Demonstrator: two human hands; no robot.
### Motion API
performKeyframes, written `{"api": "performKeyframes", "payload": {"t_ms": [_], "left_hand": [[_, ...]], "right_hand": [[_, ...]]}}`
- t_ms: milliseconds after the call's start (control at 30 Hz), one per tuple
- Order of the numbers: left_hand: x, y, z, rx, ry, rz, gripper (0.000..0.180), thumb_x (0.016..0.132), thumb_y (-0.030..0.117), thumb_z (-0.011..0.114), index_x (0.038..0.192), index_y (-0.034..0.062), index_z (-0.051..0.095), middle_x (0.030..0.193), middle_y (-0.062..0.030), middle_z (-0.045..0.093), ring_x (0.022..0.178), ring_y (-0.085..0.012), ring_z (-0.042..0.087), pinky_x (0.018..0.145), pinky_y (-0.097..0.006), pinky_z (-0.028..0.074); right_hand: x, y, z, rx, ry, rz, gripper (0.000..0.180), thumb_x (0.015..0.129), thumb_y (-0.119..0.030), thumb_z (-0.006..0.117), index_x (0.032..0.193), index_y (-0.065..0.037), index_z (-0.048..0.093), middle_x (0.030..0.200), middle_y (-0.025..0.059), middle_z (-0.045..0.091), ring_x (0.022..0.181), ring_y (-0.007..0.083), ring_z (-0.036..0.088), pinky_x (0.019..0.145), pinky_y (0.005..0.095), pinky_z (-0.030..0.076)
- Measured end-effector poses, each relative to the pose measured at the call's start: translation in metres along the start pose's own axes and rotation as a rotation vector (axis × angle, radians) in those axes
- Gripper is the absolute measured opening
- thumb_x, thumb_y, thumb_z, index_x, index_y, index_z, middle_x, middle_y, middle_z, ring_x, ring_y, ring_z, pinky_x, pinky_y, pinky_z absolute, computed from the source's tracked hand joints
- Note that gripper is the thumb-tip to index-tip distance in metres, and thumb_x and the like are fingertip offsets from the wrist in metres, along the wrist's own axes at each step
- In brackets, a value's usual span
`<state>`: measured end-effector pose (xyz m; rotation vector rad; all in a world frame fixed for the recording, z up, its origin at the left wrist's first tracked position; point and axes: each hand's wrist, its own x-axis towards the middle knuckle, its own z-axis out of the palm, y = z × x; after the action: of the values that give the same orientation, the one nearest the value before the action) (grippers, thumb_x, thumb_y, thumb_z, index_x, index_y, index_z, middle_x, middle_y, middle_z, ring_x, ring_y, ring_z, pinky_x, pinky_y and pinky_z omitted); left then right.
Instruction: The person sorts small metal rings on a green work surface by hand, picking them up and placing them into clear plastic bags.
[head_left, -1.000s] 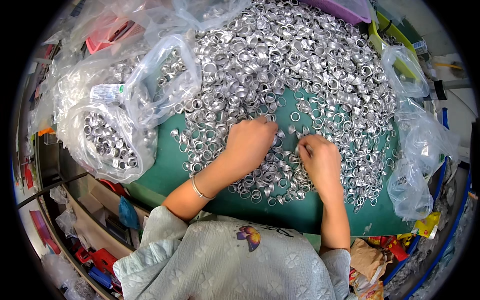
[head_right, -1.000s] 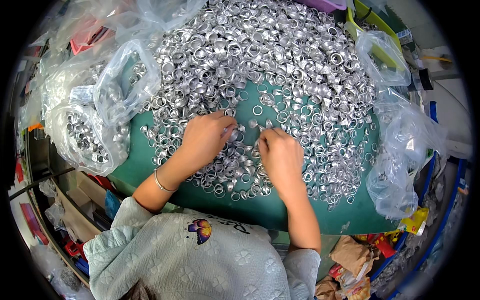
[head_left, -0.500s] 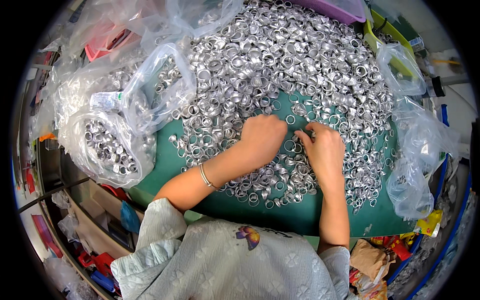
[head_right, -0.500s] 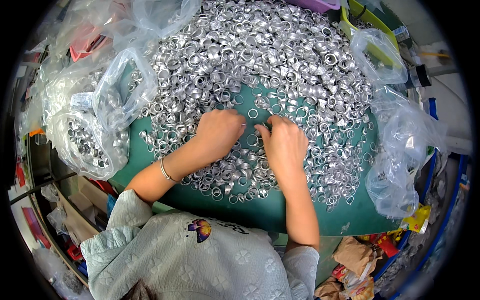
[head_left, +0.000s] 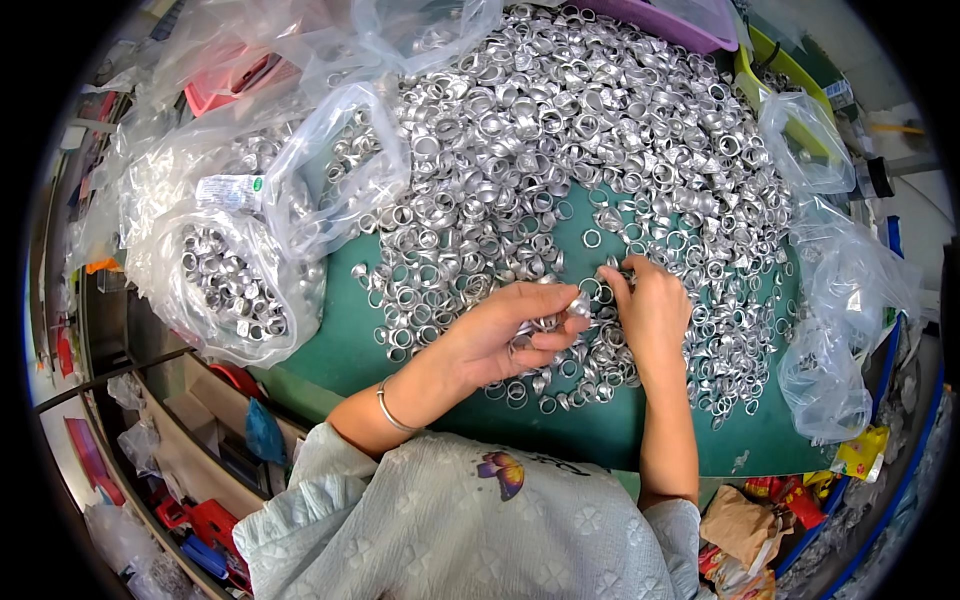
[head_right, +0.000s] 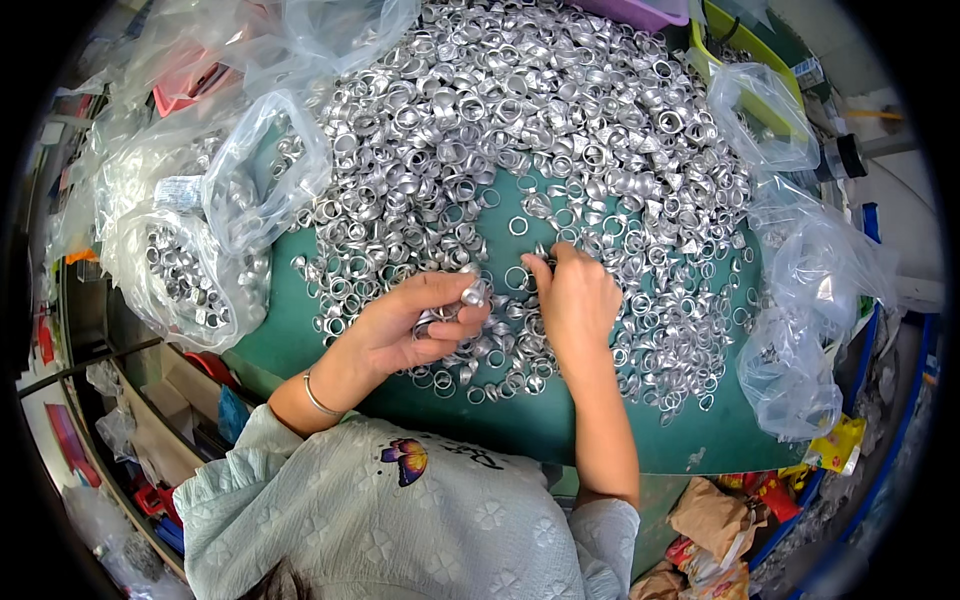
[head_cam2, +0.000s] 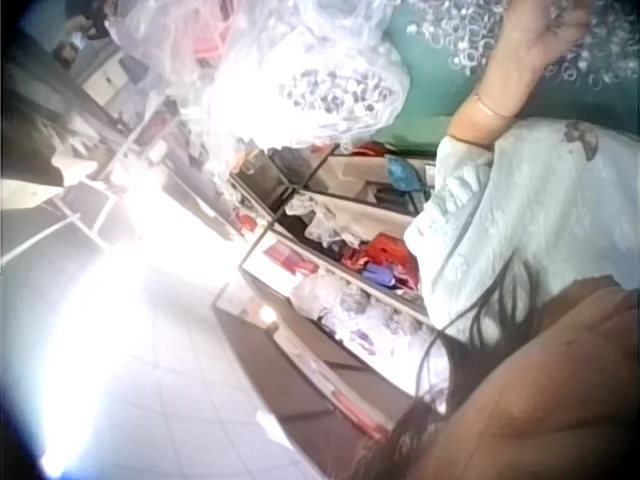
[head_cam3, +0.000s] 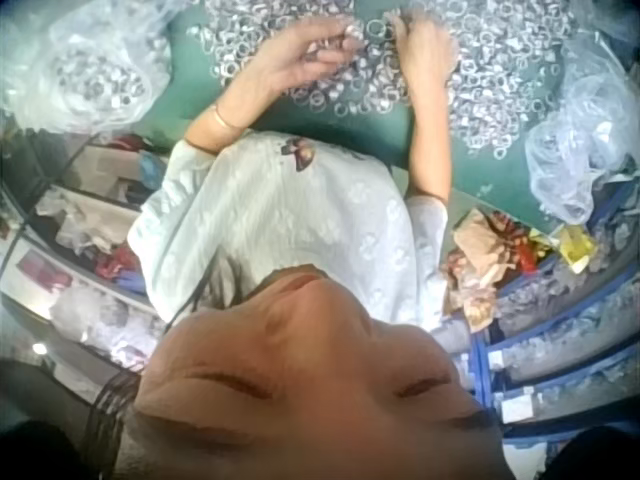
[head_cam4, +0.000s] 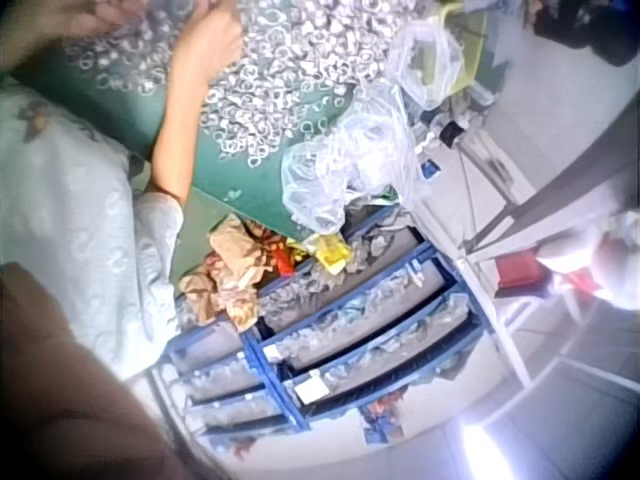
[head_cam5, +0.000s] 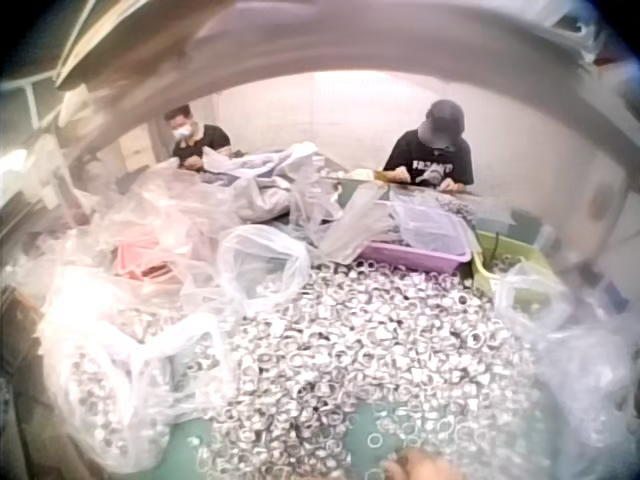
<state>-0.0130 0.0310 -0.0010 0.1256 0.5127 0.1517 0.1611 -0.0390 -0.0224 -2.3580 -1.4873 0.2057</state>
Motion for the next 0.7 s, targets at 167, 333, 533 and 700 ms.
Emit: {"api": "performKeyframes", "payload": {"t_ms": [167, 333, 533, 700], "left_hand": [[-0.006, -0.008, 0.000, 0.039, -0.015, 0.055, 0.021, 0.093, 0.019, 0.050, 0.097, -0.0004, 0.055, 0.075, -0.0049, 0.048, 0.051, -0.0038, 0.035, 0.038, -0.015, 0.028], [-0.008, -0.013, -0.007, 0.058, -0.121, 0.093, 0.019, 0.091, 0.018, 0.054, 0.096, 0.0013, 0.058, 0.080, -0.0050, 0.055, 0.054, -0.0047, 0.041, 0.041, -0.016, 0.030], [-0.012, -0.019, -0.006, 0.091, -0.084, 0.133, 0.021, 0.092, 0.016, 0.051, 0.105, 0.0016, 0.057, 0.079, -0.0054, 0.055, 0.052, -0.0045, 0.040, 0.041, -0.016, 0.028], [-0.009, -0.031, 0.002, 0.182, 0.046, 0.155, 0.022, 0.091, 0.012, 0.049, 0.109, 0.0013, 0.053, 0.074, -0.0052, 0.054, 0.047, -0.0048, 0.038, 0.039, -0.017, 0.027]], "right_hand": [[0.000, -0.001, 0.001, -0.059, -0.035, -0.049, 0.018, 0.075, -0.019, 0.066, 0.070, -0.003, 0.059, 0.067, 0.0140, 0.061, 0.059, 0.0335, 0.060, 0.051, 0.0418, 0.046], [-0.003, 0.000, 0.004, 0.053, -0.004, -0.054, 0.009, 0.074, -0.013, 0.063, 0.073, -0.005, 0.062, 0.068, 0.0136, 0.062, 0.057, 0.0323, 0.059, 0.051, 0.0407, 0.045], [-0.023, 0.012, -0.013, 0.619, -0.189, 0.032, 0.013, 0.079, -0.009, 0.062, 0.090, -0.005, 0.068, 0.063, 0.0063, 0.059, 0.044, 0.0168, 0.051, 0.044, 0.0290, 0.039], [-0.049, -0.012, -0.030, 1.522, -0.366, 0.390, 0.019, 0.084, -0.003, 0.057, 0.101, 0.001, 0.064, 0.060, -0.0026, 0.049, 0.046, 0.0026, 0.040, 0.038, 0.0163, 0.028]]}}
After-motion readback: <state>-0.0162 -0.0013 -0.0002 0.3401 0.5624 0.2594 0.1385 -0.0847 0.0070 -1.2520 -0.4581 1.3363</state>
